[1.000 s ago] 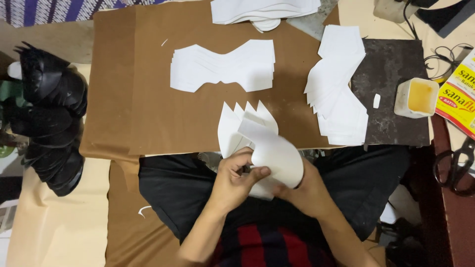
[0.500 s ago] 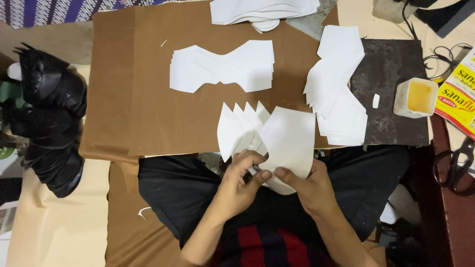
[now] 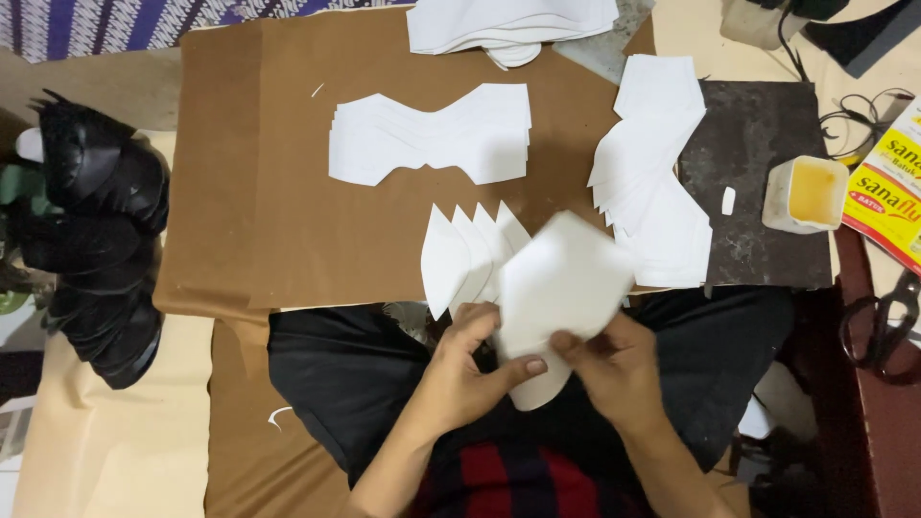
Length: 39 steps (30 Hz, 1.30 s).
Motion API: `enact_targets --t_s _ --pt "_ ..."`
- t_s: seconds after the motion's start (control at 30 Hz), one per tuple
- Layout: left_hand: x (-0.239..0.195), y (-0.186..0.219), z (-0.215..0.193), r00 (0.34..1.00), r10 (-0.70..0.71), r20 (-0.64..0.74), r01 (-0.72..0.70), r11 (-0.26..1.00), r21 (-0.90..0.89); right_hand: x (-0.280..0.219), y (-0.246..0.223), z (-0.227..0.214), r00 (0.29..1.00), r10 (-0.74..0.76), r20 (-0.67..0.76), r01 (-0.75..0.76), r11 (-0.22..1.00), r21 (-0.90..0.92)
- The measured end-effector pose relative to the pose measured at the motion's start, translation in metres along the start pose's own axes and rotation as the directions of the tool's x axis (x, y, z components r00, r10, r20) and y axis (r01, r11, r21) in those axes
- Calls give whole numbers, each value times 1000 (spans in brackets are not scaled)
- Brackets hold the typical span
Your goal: The person applies glue to the edges of white paper cutouts and presses them together to form a stack. They repeatedly pick up cutouts, apply adhesive, and join them.
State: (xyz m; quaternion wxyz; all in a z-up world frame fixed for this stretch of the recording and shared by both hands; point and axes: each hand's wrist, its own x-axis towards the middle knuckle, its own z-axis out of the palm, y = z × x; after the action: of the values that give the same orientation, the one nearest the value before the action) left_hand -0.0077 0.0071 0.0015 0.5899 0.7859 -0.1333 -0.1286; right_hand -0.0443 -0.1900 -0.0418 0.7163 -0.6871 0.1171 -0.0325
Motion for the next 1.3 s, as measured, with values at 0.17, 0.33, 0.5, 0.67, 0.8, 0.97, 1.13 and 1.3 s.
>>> enact_targets --t_s 0.17,0.33,0.5,0.67,0.8,0.97,1.13,1.3 --pt "4 -10 -4 987 152 -49 -155 985 -79 7 -4 -8 998 -37 49 38 999 -25" --pt "5 -7 -14 990 143 18 -141 987 -78 7 -12 -17 995 69 -76 -73 996 -51" --pt "3 -20 -15 972 -152 181 174 979 -111 19 21 -41 985 66 -161 -29 975 218" --pt "10 -7 -22 924 -140 355 174 982 -68 19 16 -28 909 269 319 -398 788 470" --pt "20 -43 -31 770 -60 635 186 973 -134 22 13 -21 833 546 93 -536 752 384" --pt "9 -128 -34 950 230 210 138 291 -947 40 -47 -16 813 582 -35 -433 642 633" --pt "32 -89 -12 954 279 110 130 -56 -990 52 -34 -12 944 330 -1 -249 713 655" --pt "69 -78 -16 777 -628 38 142 116 -983 75 -19 -4 898 439 30 -366 707 605"
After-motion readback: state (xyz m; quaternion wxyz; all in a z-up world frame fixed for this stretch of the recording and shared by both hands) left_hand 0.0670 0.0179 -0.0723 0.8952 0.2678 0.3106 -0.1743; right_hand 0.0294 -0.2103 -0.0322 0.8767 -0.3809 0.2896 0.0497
